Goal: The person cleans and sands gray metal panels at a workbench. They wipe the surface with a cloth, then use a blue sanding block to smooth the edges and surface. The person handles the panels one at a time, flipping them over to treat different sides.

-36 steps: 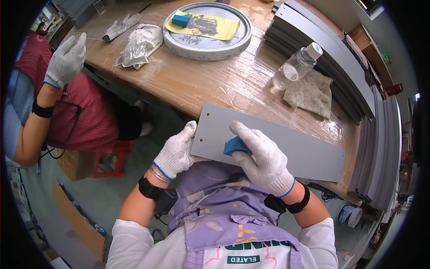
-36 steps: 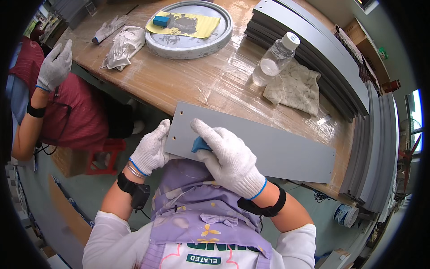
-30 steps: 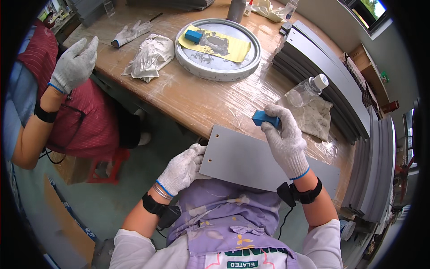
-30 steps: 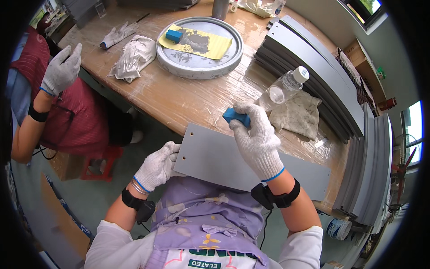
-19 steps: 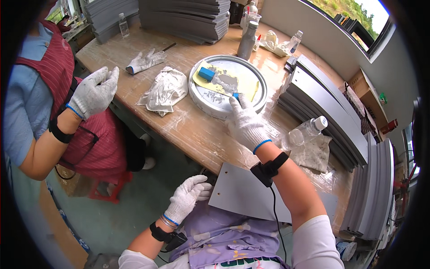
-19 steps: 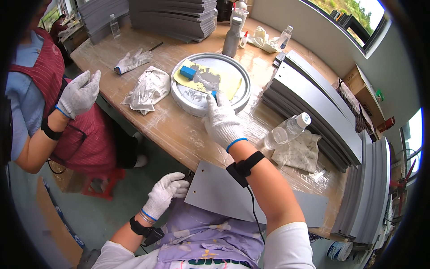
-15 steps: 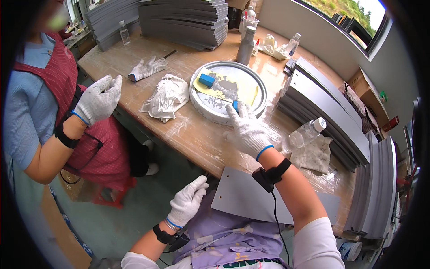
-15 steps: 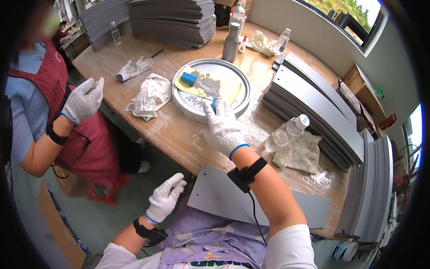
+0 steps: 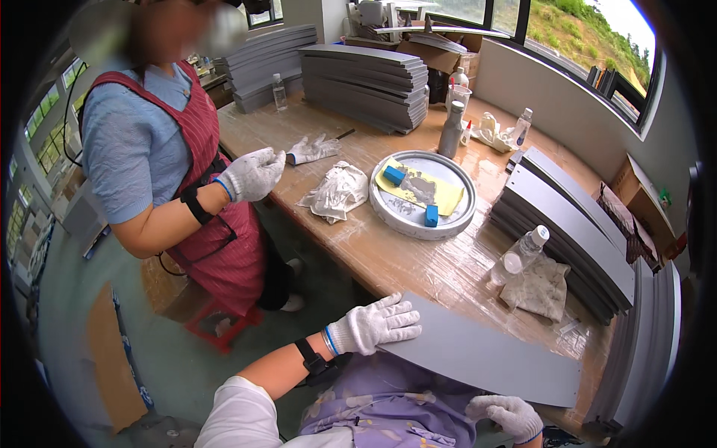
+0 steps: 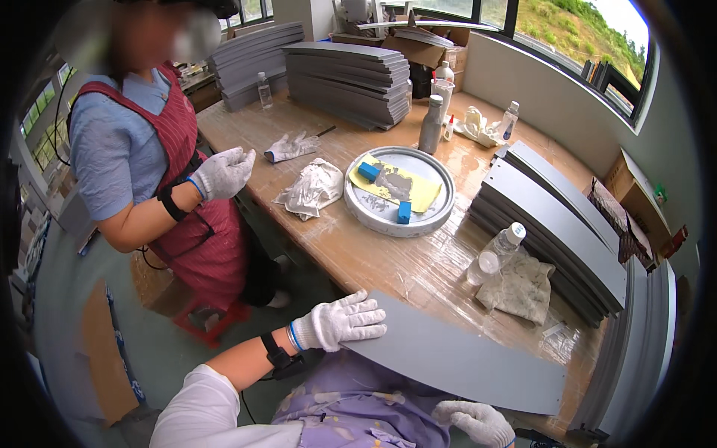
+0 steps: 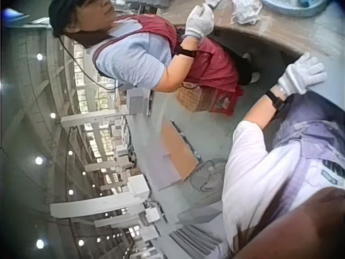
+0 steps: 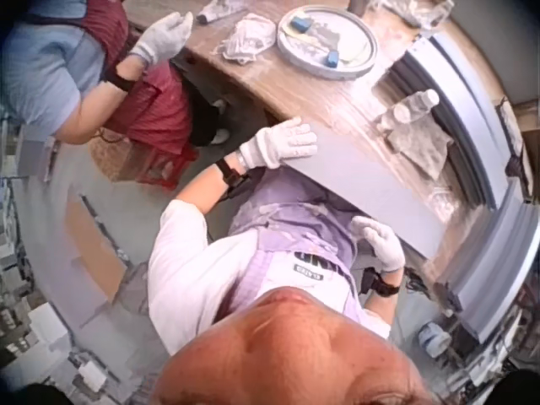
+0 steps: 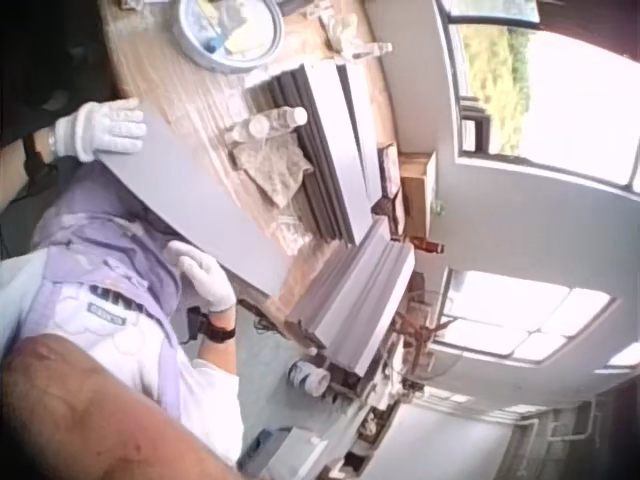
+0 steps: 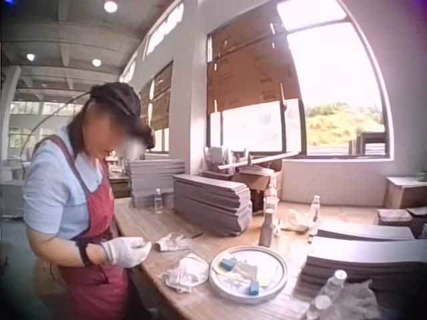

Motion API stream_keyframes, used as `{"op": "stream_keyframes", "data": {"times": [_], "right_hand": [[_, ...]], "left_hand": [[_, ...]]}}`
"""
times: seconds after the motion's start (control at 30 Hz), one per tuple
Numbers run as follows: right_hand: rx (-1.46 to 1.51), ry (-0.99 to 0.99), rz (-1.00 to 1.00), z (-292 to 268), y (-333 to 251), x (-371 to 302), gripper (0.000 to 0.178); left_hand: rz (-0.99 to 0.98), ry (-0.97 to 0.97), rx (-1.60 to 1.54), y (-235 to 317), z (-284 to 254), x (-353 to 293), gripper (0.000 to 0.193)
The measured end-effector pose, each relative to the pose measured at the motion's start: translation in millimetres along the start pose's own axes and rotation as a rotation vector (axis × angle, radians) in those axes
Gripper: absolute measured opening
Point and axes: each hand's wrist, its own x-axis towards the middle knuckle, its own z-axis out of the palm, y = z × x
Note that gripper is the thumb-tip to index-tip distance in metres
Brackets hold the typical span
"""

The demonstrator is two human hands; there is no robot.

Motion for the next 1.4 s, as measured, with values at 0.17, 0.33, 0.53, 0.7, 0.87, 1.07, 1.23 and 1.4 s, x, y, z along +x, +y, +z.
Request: {"op": "stream_keyframes", "data": {"times": [0.17, 0.33, 0.53, 0.7, 0.87, 1.07, 1.23, 1.4], "right_hand": [[0.17, 0.106, -0.135, 3, 78, -10, 0.064], [0.98, 0.064, -0.644, 16, 77, 33, 0.055], [1.229, -0.001, -0.741, -1, 128, 54, 0.052], [1.185, 0.224, -0.749, 19, 110, 37, 0.047], [1.112, 0.504, -0.962, 8, 60, 6, 0.043], [1.004, 0.63, -1.027, -22, 3, -32, 0.038], [0.92, 0.693, -1.05, -31, -15, -83, 0.037], [0.544, 0.862, -0.76, -13, -4, -137, 0.071]], "left_hand": [[0.015, 0.149, -0.386, 37, -53, 30, 0.049], [-0.112, 0.191, -0.543, 117, -107, 52, 0.037], [-0.251, 0.386, -0.786, 167, -111, 44, 0.039], [-0.447, 0.394, -0.701, 166, -92, 33, 0.042], [-0.588, 0.445, -1.085, 157, -63, 43, 0.038], [-0.759, -0.153, -1.069, 139, -31, 76, 0.044], [-0.546, -0.314, -1.239, 195, -19, 170, 0.052], [-0.518, -0.204, -1.515, 227, -4, 205, 0.051]]}}
